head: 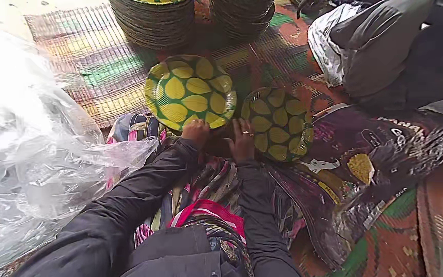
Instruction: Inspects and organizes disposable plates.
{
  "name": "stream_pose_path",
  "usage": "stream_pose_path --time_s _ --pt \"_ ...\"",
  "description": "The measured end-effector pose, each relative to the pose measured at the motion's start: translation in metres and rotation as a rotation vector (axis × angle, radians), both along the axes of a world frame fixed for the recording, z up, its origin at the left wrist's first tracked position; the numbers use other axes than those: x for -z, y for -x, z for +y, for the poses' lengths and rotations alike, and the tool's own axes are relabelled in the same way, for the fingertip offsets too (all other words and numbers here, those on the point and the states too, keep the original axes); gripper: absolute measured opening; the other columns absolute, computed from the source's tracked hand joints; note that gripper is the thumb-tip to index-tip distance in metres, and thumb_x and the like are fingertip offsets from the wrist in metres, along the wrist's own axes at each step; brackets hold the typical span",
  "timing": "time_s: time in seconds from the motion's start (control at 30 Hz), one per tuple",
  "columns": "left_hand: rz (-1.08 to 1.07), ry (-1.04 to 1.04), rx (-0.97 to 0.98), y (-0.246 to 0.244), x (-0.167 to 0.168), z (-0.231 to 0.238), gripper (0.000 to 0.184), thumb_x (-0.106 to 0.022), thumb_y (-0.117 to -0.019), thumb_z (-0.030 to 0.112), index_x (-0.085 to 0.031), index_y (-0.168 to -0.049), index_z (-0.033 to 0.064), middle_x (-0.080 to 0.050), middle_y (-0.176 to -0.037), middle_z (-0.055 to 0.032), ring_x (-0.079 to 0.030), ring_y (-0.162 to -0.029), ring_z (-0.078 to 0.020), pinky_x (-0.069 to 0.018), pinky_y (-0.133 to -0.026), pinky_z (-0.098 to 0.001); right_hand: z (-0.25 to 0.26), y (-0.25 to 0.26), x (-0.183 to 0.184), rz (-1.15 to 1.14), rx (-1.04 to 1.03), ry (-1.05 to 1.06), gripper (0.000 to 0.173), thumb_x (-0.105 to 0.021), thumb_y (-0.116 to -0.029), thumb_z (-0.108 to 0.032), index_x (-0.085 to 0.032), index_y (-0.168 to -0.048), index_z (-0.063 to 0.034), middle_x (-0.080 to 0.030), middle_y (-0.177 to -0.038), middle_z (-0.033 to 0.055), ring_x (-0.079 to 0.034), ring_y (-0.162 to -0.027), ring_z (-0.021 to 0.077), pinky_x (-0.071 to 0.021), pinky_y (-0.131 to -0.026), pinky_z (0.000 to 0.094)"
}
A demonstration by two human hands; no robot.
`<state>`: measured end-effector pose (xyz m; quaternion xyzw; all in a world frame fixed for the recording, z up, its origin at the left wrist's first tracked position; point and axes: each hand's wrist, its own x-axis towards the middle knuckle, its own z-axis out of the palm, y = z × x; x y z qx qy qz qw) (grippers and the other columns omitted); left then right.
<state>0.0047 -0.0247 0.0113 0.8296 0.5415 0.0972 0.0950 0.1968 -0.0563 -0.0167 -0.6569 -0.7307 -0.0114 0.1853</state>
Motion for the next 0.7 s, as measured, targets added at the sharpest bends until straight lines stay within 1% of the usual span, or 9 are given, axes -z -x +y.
stream_pose_path --time_s 0.03,0.1,0.17,0.23,0.33,0.4,0.5,0.57,0.7 --pt "0.049 0.184 -0.053 0.001 -0.005 0.007 0.026 -0.049 -0.1012 -0.006 -0.066 -0.12 -0.0124 -0.065 -0.125 -0.0324 -0.064 -0.119 -0.0502 -0.0512 -0.096 -0.0628 -0.001 -0.008 -0.004 0.003 0.111 0.087 0.075 -0.074 -0.0945 -0.029 -0.041 -0.155 -0.0009 -0.039 -0.159 0.0292 -0.036 -0.147 0.0511 -0.0313 -0.116 0.0676" --pt "0.101 0.314 -0.087 0.001 -0.004 0.016 0.028 -0.049 -0.1023 -0.003 -0.065 -0.125 -0.0104 -0.061 -0.135 -0.0313 -0.06 -0.125 -0.05 -0.0513 -0.097 -0.0627 -0.003 -0.025 -0.013 0.029 0.351 0.274 0.075 -0.071 -0.0976 -0.031 -0.038 -0.156 0.0023 -0.036 -0.159 0.0326 -0.031 -0.149 0.0512 -0.0254 -0.12 0.0668" --pt "0.075 0.33 -0.04 0.003 0.003 0.022 0.031 -0.056 -0.1045 0.013 -0.066 -0.125 -0.0076 -0.058 -0.14 -0.0294 -0.056 -0.131 -0.0482 -0.0495 -0.102 -0.0621 -0.002 -0.036 -0.016 -0.031 0.524 0.518 0.056 -0.06 -0.104 -0.025 -0.046 -0.149 0.0031 -0.051 -0.146 0.0328 -0.047 -0.139 0.0494 -0.0335 -0.116 0.0642" --pt "0.02 0.33 0.014 0.004 0.009 0.027 0.044 -0.059 -0.1052 0.032 -0.068 -0.123 -0.007 -0.057 -0.143 -0.0289 -0.053 -0.136 -0.0462 -0.046 -0.108 -0.0596 -0.002 -0.037 -0.012 -0.06 0.547 0.63 0.041 -0.058 -0.1022 -0.011 -0.056 -0.139 0.0063 -0.057 -0.139 0.0321 -0.055 -0.131 0.0488 -0.045 -0.107 0.0628" --pt "-0.035 0.324 0.04 0.005 0.013 0.03 0.038 -0.06 -0.1045 0.028 -0.07 -0.117 -0.0065 -0.059 -0.14 -0.0264 -0.054 -0.134 -0.0438 -0.0467 -0.108 -0.0578 -0.005 -0.029 0.001 -0.117 0.539 0.521 0.042 -0.068 -0.0909 -0.001 -0.059 -0.131 0.0067 -0.062 -0.129 0.031 -0.061 -0.121 0.0478 -0.0523 -0.096 0.0611" --pt "-0.053 0.325 0.032 0.005 0.014 0.03 0.034 -0.061 -0.1037 0.024 -0.071 -0.117 -0.0061 -0.059 -0.141 -0.0249 -0.053 -0.136 -0.0429 -0.0469 -0.108 -0.0581 -0.003 -0.03 0.007 -0.09 0.564 0.462 0.043 -0.07 -0.0897 -0.001 -0.059 -0.132 0.0027 -0.062 -0.128 0.0295 -0.061 -0.121 0.0474 -0.0532 -0.095 0.0613" --pt "-0.075 0.31 0.049 0.009 0.014 0.029 0.034 -0.063 -0.1031 0.024 -0.07 -0.117 -0.007 -0.06 -0.137 -0.0261 -0.053 -0.135 -0.0441 -0.0479 -0.106 -0.0595 -0.004 -0.036 -0.009 0.052 0.575 0.484 0.031 -0.067 -0.0983 -0.01 -0.064 -0.127 0.0 -0.062 -0.13 0.0296 -0.058 -0.126 0.0471 -0.0486 -0.102 0.0616" --pt "-0.072 0.321 0.057 0.01 0.013 0.028 0.034 -0.064 -0.1025 0.022 -0.069 -0.119 -0.0072 -0.059 -0.138 -0.0268 -0.053 -0.135 -0.0448 -0.0473 -0.107 -0.0596 -0.008 -0.046 -0.012 0.14 0.566 0.442 0.027 -0.066 -0.0998 -0.013 -0.066 -0.123 0.0014 -0.063 -0.128 0.0295 -0.059 -0.125 0.0464 -0.0473 -0.104 0.0603" --pt "-0.064 0.33 0.056 0.009 0.018 0.032 0.032 -0.066 -0.1006 0.021 -0.07 -0.118 -0.0055 -0.061 -0.136 -0.025 -0.053 -0.135 -0.0427 -0.0484 -0.106 -0.0581 -0.021 -0.054 -0.027 0.219 0.607 0.164 0.028 -0.054 -0.1059 -0.015 -0.063 -0.122 0.0062 -0.06 -0.132 0.0302 -0.057 -0.127 0.0459 -0.0448 -0.107 0.0589"
